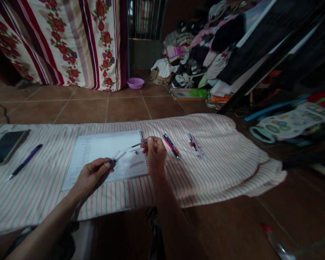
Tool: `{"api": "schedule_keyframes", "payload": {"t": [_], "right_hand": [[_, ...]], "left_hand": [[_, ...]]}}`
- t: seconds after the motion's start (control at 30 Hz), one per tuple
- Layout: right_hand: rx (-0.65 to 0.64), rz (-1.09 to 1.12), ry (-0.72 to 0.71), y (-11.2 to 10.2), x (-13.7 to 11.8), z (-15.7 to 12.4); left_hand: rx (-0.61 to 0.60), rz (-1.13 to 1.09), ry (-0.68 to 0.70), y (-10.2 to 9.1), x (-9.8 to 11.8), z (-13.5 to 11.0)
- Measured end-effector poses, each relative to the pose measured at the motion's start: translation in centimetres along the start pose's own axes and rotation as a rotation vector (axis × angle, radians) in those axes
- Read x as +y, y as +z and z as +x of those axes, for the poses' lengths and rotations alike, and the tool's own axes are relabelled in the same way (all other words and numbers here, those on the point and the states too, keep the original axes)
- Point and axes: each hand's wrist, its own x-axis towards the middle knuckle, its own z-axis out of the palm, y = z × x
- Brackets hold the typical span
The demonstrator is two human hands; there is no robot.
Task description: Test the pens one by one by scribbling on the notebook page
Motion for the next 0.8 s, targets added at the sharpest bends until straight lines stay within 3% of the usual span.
{"api": "schedule_keyframes", "payload": {"t": [0.8], "right_hand": [[-0.062, 0.029, 0.036, 0.47, -0.22, -0.15]], "left_hand": [[-0.078, 0.103, 0.051, -0.22, 0.26, -0.01]]}}
